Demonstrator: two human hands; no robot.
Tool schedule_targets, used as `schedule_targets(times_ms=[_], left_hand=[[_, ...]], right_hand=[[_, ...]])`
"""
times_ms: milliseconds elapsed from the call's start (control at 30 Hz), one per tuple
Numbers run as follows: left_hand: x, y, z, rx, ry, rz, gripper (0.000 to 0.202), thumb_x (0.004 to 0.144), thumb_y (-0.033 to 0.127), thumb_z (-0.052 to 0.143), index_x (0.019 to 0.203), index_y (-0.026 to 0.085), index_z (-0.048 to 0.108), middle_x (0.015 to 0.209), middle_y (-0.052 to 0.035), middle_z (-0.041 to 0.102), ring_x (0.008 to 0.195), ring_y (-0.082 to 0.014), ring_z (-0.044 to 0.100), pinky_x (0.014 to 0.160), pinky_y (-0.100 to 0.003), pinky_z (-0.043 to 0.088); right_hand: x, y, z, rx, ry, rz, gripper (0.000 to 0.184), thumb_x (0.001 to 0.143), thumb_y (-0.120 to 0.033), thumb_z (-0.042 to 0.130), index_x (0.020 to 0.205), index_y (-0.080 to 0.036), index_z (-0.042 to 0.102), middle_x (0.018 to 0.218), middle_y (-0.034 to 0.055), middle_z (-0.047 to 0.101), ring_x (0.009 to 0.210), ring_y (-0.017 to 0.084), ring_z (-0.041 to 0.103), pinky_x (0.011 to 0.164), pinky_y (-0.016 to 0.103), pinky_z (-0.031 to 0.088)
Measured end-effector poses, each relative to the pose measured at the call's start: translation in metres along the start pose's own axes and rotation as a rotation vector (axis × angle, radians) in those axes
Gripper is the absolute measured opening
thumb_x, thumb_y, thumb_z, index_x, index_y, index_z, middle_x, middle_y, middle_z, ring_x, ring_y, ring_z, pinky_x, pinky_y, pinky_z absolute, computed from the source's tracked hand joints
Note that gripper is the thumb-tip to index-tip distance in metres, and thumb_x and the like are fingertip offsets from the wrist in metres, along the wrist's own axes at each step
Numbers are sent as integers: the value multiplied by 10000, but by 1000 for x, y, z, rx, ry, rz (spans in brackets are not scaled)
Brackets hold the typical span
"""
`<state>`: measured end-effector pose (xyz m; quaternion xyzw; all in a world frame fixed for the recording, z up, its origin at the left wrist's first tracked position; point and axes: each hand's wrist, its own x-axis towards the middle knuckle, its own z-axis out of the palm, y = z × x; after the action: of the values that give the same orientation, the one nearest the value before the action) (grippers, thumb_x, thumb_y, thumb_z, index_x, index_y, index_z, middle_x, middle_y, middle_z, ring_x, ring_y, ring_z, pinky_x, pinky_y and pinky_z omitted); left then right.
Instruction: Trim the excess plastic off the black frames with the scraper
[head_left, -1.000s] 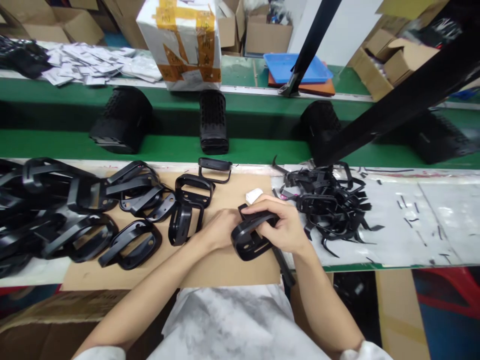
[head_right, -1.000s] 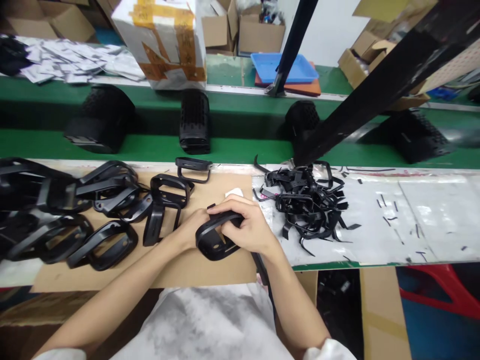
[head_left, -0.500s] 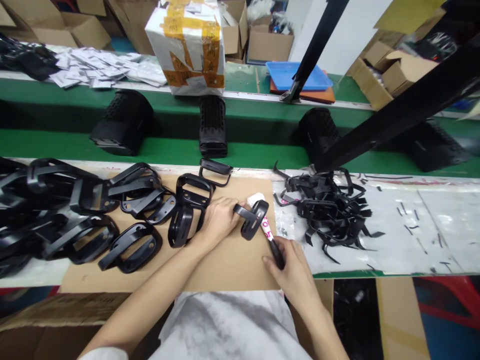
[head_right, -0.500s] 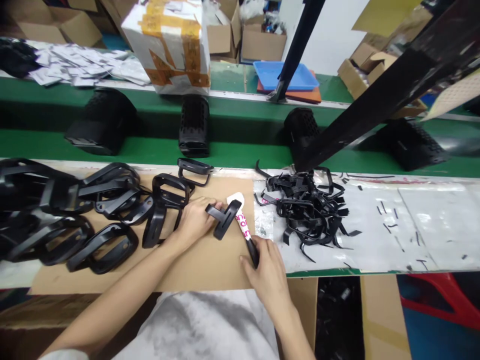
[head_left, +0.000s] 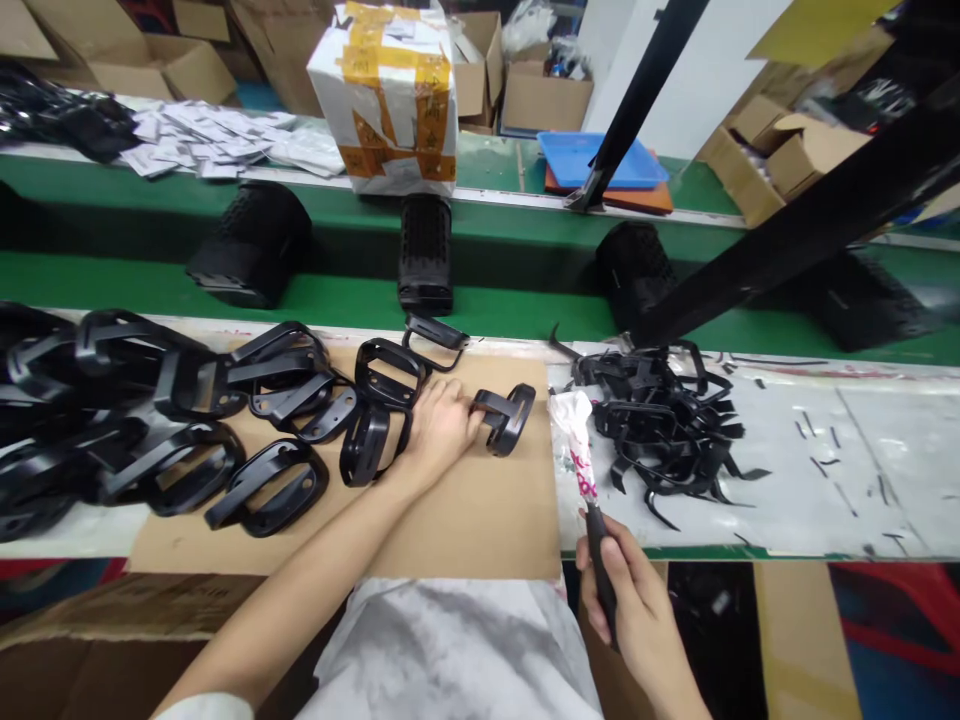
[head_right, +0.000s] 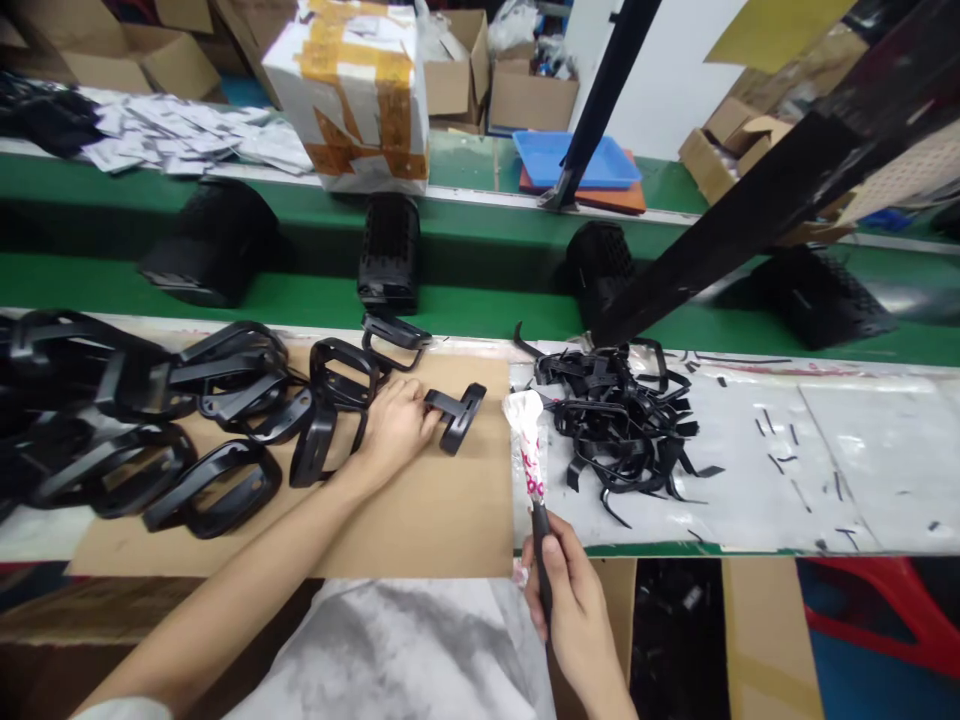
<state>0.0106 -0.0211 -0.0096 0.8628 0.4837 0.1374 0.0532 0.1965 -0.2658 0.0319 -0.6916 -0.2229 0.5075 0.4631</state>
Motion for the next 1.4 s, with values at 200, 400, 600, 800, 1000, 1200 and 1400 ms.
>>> schedule_targets(times_ms=[200, 400, 600, 800, 1000, 1200, 1400], left_hand=[[1, 1, 3, 10, -24, 36, 343, 1013, 320, 534, 854, 156, 790, 925, -148, 720, 993, -323, 645, 918, -456, 463], [-1, 0, 2, -39, 23, 26, 324, 1019, 351, 524, 911, 166, 767, 952, -135, 698, 985, -306, 641, 937, -438, 457], [2, -6, 4, -76, -10, 55, 276, 976, 333, 576, 812, 186, 742, 871, -108, 699, 958, -294, 643, 902, -423, 468], [2, -1, 1, -59, 12, 31, 223, 953, 317, 603, 881, 172, 756, 928, -118, 711, 997, -303, 645, 937, -434, 463], [1, 4, -1, -21, -16, 18, 184, 956, 251, 589, 932, 144, 737, 995, -140, 708, 1008, -316, 637, 894, -441, 460], [-1, 4, 3, -24, -4, 10, 151, 938, 239, 609, 963, 142, 722, 1027, -144, 704, 1021, -325, 626, 925, -453, 446], [0, 3, 1, -47, -5, 10, 158, 944, 234, 599, 970, 137, 721, 1020, -149, 701, 1023, -321, 624, 952, -448, 439]], right_hand=[[-8, 32, 20, 13, 35, 180, 723, 851, -711, 712, 1374, -212, 686, 658, -33, 529, 515, 121, 441, 431, 220, 349], [9, 39, 18, -175, -5, 53, 710, 944, -645, 629, 1473, -171, 638, 665, -30, 456, 548, 138, 388, 451, 247, 366], [22, 30, 7, -181, 24, 39, 703, 896, -650, 675, 1421, -184, 690, 646, -15, 535, 499, 143, 430, 420, 247, 383], [32, 17, 6, -191, 48, -47, 613, 849, -594, 752, 1330, -214, 761, 624, -1, 591, 497, 160, 496, 399, 248, 410], [31, 13, 2, -80, 64, 15, 614, 840, -599, 784, 1328, -228, 759, 686, 15, 662, 459, 124, 481, 378, 233, 389], [12, 4, 21, 143, 493, -131, 675, 805, -646, 806, 1329, -226, 740, 949, 88, 764, 613, 173, 665, 453, 245, 504], [18, 20, 30, -146, 113, 28, 649, 862, -625, 748, 1333, -178, 746, 676, 19, 644, 482, 146, 503, 407, 255, 435]])
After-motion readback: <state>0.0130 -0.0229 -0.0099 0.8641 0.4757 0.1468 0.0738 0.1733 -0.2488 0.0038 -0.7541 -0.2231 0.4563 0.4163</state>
